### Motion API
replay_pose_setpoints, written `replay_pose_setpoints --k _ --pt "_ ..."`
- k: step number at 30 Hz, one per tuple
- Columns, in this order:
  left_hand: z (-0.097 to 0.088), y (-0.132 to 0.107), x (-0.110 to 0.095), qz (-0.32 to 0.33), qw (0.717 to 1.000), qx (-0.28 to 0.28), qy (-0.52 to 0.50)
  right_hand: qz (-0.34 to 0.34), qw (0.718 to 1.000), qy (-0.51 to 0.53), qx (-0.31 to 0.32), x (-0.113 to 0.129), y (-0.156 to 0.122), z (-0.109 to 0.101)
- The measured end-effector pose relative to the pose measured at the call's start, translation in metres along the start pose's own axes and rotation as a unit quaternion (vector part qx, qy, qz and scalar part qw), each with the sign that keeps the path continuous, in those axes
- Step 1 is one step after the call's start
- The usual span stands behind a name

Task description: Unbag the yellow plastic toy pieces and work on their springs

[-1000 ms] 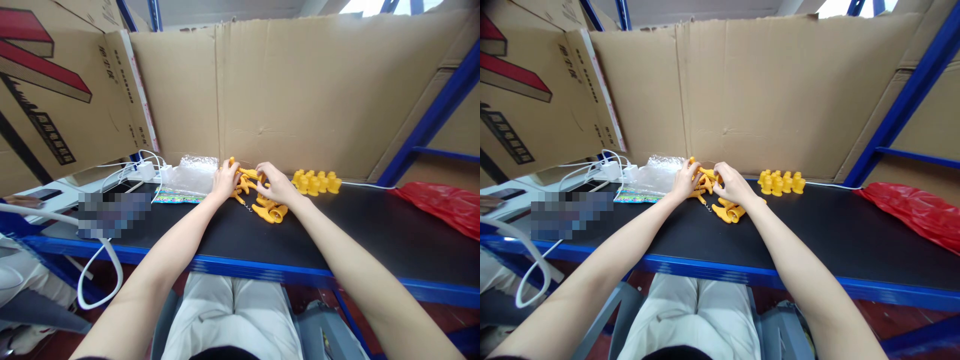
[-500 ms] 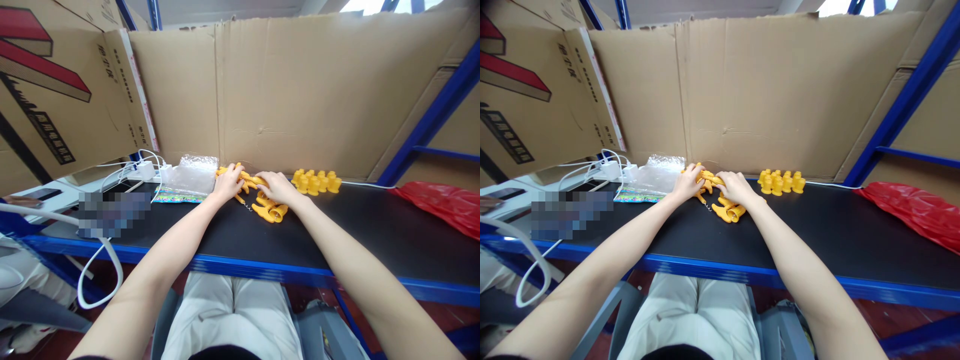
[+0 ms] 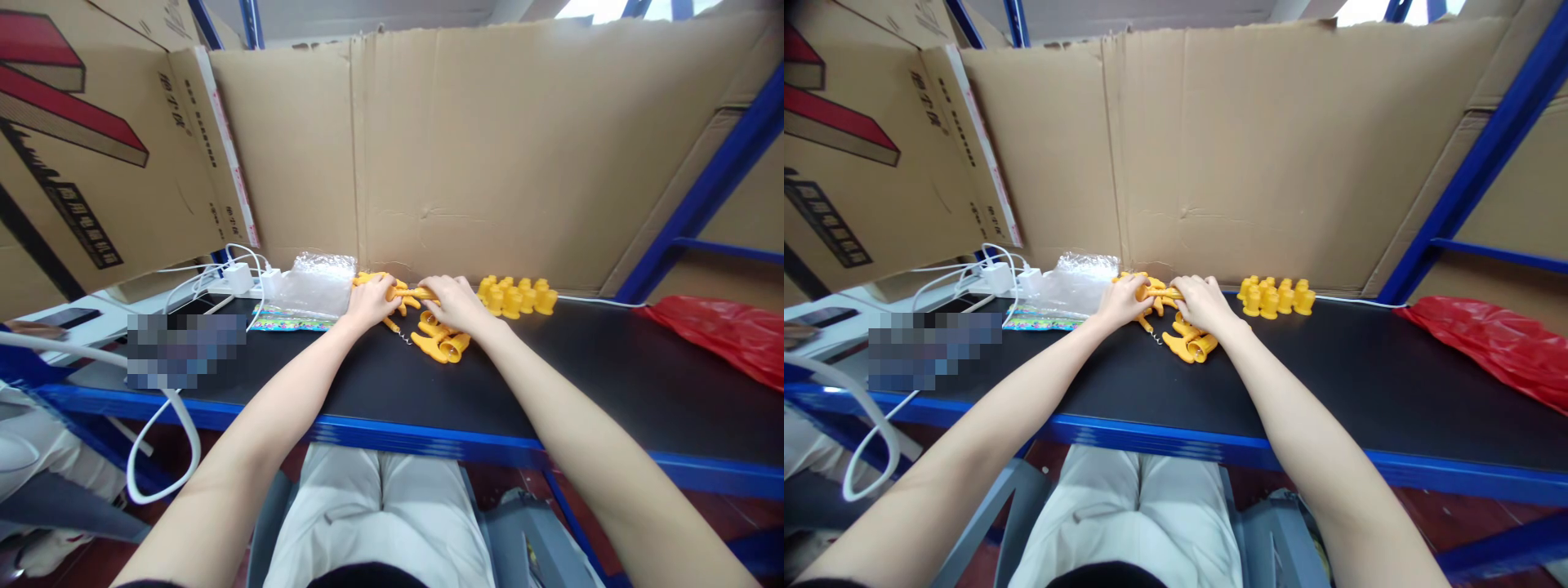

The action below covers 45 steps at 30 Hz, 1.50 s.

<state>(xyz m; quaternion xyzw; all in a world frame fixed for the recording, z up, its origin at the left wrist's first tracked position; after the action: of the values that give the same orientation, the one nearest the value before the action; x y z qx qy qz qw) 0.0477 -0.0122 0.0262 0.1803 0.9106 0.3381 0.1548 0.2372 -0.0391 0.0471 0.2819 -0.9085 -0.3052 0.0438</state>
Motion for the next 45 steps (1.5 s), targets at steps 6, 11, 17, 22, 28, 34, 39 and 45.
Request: replay_pose_setpoints --k 6,11,17,22,28,34,39,45 --pt "-0.001 0.0 -0.002 0.005 1.0 0.021 0.016 0.033 0.998 -0.008 0.044 0.003 0.001 0.001" --pt "-0.003 0.0 -0.006 0.003 0.999 0.03 0.017 0.027 0.999 -0.012 0.038 0.004 0.0 -0.005" --pt "-0.003 0.0 -0.004 -0.001 1.0 0.028 0.013 0.026 0.999 0.009 0.016 0.003 0.0 -0.002" --pt "-0.003 0.0 -0.005 0.0 0.999 0.042 0.02 0.044 0.997 -0.01 0.058 0.004 0.001 0.0" --pt "-0.004 0.0 -0.008 0.008 0.999 0.043 0.018 0.045 0.998 -0.017 0.044 0.003 0.0 -0.006" --pt "-0.002 0.0 -0.003 0.004 0.999 0.041 0.017 0.042 0.998 0.006 0.051 0.001 0.0 -0.001" --pt "-0.001 0.0 -0.003 0.006 0.999 0.045 0.016 0.038 0.998 -0.008 0.058 0.001 0.0 -0.002" --pt "0.002 0.002 0.005 -0.023 0.999 0.031 0.008 0.05 0.998 -0.035 0.008 -0.005 -0.001 -0.009"
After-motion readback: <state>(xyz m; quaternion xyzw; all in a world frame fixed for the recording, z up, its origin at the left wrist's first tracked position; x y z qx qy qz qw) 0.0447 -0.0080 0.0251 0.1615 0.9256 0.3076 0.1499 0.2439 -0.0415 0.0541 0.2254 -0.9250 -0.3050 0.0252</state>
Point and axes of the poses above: each hand's wrist, its own y-axis towards the middle knuckle, its own z-axis out of the palm, x = y × z, the point moved 1 cm from there along y, towards the middle knuckle, and after that the axes turned 4 degrees about -x, right-handed, at the moved point
